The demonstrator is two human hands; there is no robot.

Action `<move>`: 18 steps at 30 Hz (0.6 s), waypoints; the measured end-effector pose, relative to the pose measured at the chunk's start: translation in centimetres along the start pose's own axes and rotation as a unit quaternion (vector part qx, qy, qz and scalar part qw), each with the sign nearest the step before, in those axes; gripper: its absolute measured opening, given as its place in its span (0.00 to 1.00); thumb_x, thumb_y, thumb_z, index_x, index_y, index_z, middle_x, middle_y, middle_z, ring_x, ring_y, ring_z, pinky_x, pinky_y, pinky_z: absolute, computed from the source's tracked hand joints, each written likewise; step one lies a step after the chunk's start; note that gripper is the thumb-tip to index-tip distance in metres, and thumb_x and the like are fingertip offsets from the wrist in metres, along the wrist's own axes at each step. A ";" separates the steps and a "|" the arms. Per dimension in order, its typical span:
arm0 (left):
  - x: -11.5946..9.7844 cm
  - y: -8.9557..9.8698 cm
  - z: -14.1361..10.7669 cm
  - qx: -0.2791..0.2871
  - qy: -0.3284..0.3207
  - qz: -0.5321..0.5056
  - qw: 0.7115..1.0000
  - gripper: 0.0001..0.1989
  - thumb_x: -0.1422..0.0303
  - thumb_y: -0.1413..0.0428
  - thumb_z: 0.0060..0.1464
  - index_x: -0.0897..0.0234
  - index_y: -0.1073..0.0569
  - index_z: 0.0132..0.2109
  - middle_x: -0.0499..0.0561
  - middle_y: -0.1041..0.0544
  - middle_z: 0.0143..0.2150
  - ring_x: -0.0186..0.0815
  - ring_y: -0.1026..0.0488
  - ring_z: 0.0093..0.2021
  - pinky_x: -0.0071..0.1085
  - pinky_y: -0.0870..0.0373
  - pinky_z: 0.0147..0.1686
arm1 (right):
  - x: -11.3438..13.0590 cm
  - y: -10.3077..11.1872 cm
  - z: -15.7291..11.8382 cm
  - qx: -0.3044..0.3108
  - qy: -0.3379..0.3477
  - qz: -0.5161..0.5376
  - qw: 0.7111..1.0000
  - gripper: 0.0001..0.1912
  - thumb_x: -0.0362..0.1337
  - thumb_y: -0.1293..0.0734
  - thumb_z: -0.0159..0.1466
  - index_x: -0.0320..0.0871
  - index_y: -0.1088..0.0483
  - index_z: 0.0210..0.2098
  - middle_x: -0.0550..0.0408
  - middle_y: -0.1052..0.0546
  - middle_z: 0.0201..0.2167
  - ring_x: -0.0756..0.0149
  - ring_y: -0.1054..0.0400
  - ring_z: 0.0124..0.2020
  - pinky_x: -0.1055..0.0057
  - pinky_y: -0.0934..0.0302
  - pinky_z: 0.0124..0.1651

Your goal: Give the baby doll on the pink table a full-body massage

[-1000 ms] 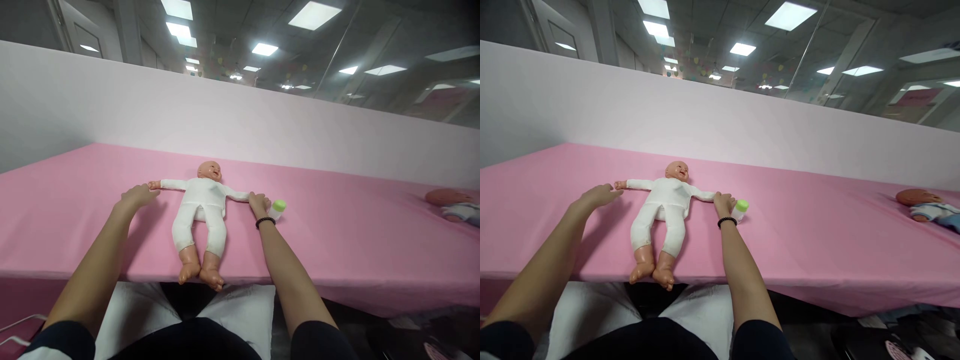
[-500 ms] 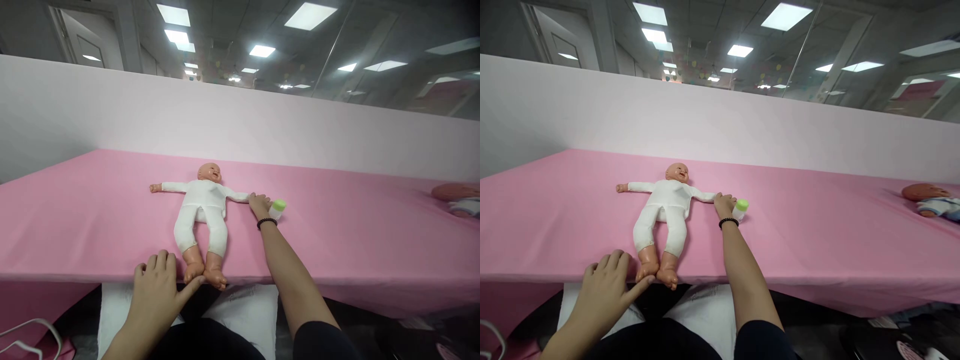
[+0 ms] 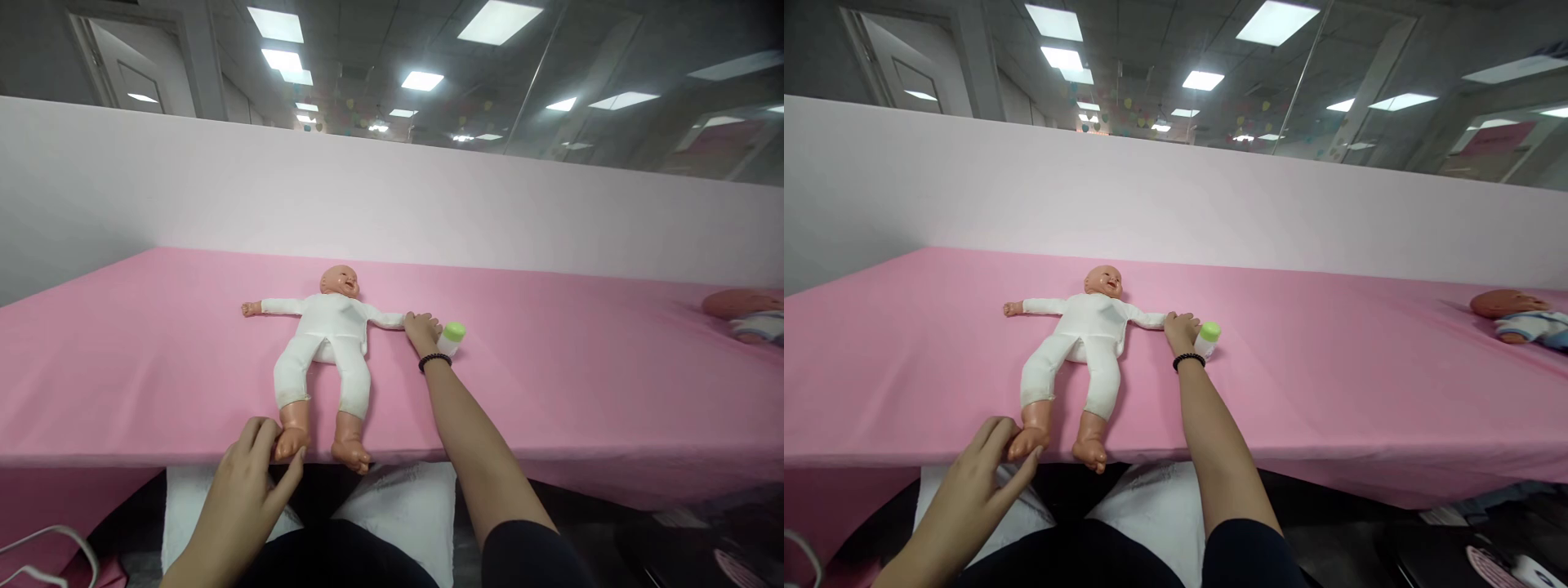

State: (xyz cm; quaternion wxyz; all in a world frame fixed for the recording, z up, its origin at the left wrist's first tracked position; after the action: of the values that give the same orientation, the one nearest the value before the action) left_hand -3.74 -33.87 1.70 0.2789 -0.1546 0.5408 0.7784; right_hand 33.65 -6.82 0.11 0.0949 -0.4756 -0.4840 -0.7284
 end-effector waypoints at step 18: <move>4.6 -1.2 -0.9 -0.194 0.233 -0.475 0.826 0.28 0.54 0.37 0.58 0.53 0.33 0.62 0.55 0.27 0.62 0.44 0.25 0.61 0.41 0.28 0.62 | -0.2 -0.6 0.8 -0.081 -0.030 0.265 0.961 0.13 0.36 0.35 0.62 0.45 0.39 0.45 0.54 0.25 0.42 0.67 0.29 0.39 0.74 0.35 0.38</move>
State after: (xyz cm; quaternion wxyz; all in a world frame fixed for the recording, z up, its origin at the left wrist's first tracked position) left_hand -6.73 -33.14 -2.00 0.4442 -0.6198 0.2876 0.5795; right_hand 33.87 -5.91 -0.37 0.2310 -0.6144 -0.2832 -0.6992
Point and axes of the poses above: each hand's wrist, its own z-axis towards the middle knuckle, its own y-axis out of the back of the hand, x = y × z, the point moved 8 cm from there along z, towards the middle knuckle
